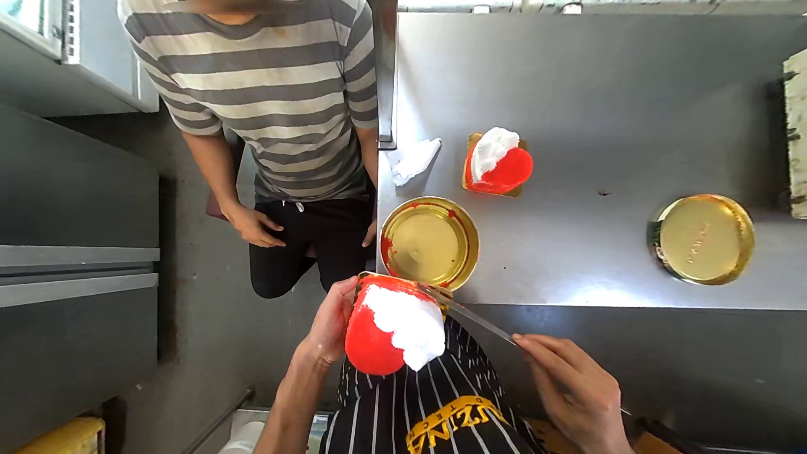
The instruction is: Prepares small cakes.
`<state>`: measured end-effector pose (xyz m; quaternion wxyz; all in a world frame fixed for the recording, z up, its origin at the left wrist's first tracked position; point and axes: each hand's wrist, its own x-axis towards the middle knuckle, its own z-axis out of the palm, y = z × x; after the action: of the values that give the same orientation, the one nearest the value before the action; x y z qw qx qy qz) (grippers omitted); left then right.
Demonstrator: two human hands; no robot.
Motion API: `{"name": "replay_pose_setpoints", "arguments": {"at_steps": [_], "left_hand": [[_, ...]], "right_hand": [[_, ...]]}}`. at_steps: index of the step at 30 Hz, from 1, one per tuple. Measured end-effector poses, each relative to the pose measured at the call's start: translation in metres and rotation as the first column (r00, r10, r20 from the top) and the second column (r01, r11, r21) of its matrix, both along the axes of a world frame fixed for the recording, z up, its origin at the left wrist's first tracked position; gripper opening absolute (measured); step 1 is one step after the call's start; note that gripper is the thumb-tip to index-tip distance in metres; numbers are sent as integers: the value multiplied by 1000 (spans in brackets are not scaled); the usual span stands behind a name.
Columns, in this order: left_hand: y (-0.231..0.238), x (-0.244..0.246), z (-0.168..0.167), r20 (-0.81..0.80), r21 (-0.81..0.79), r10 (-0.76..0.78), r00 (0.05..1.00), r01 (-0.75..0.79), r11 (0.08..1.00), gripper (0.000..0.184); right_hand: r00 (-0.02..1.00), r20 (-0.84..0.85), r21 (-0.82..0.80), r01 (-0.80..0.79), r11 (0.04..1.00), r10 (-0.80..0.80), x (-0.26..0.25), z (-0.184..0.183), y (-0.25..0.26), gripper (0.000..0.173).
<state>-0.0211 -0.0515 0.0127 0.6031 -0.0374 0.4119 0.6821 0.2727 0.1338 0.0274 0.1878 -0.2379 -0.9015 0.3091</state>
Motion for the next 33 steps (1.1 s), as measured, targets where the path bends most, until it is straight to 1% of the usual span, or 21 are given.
{"name": "replay_pose_setpoints", "arguments": {"at_steps": [4, 7, 10, 12, 14, 16, 18, 20, 21, 22, 25, 28, 30, 33], "left_hand": [[0, -2, -2, 1, -10, 6, 1000, -6, 1000, 46], [2, -2, -6, 53, -84, 56, 997, -52, 995, 57], [-1, -5, -16, 77, -120, 106, 991, -97, 988, 67], [-7, -8, -26, 71, -117, 177, 982, -168, 979, 68], [-14, -11, -38, 62, -68, 267, 962, -263, 963, 61], [-18, -13, -45, 41, -66, 339, 940, -336, 940, 61], [-20, -16, -50, 37, -86, 379, 925, -375, 923, 67], [-22, -17, -56, 53, -82, 401, 915, -396, 915, 74], [-22, -17, -58, 61, -75, 409, 910, -404, 911, 76], [-21, -17, -59, 62, -71, 418, 906, -414, 907, 76], [-21, -16, -62, 116, -21, 409, 905, -409, 912, 79], [-23, -14, -67, 137, -15, 387, 912, -389, 921, 82], [-22, -14, -71, 165, 2, 375, 912, -380, 925, 84], [-20, -16, -70, 153, 2, 381, 912, -386, 922, 83]], "right_hand": [[1000, 1, -59, 23, 998, -23, 1, 1, 4, 22], [998, 30, -60, 64, 996, -62, -5, 3, 8, 24], [989, 139, 4, 55, 998, -55, -18, 5, 17, 30], [968, 251, 61, 3, 998, -18, -29, 9, 28, 33], [931, 362, 95, -76, 993, 37, -44, 17, 42, 31], [885, 457, 96, -145, 985, 86, -65, 26, 56, 22], [809, 576, 80, -201, 976, 119, -88, 33, 68, 17], [705, 693, 46, -249, 967, 148, -109, 37, 75, 18], [672, 722, 33, -266, 963, 161, -117, 36, 77, 19], [668, 724, 30, -280, 960, 173, -124, 34, 77, 20], [714, 674, 41, -295, 955, 192, -138, 24, 82, 18], [747, 627, 33, -312, 950, 223, -159, 10, 89, 20], [734, 628, 12, -339, 941, 257, -175, 2, 94, 22], [700, 639, 27, -435, 900, 319, -186, -2, 95, 21]]}}
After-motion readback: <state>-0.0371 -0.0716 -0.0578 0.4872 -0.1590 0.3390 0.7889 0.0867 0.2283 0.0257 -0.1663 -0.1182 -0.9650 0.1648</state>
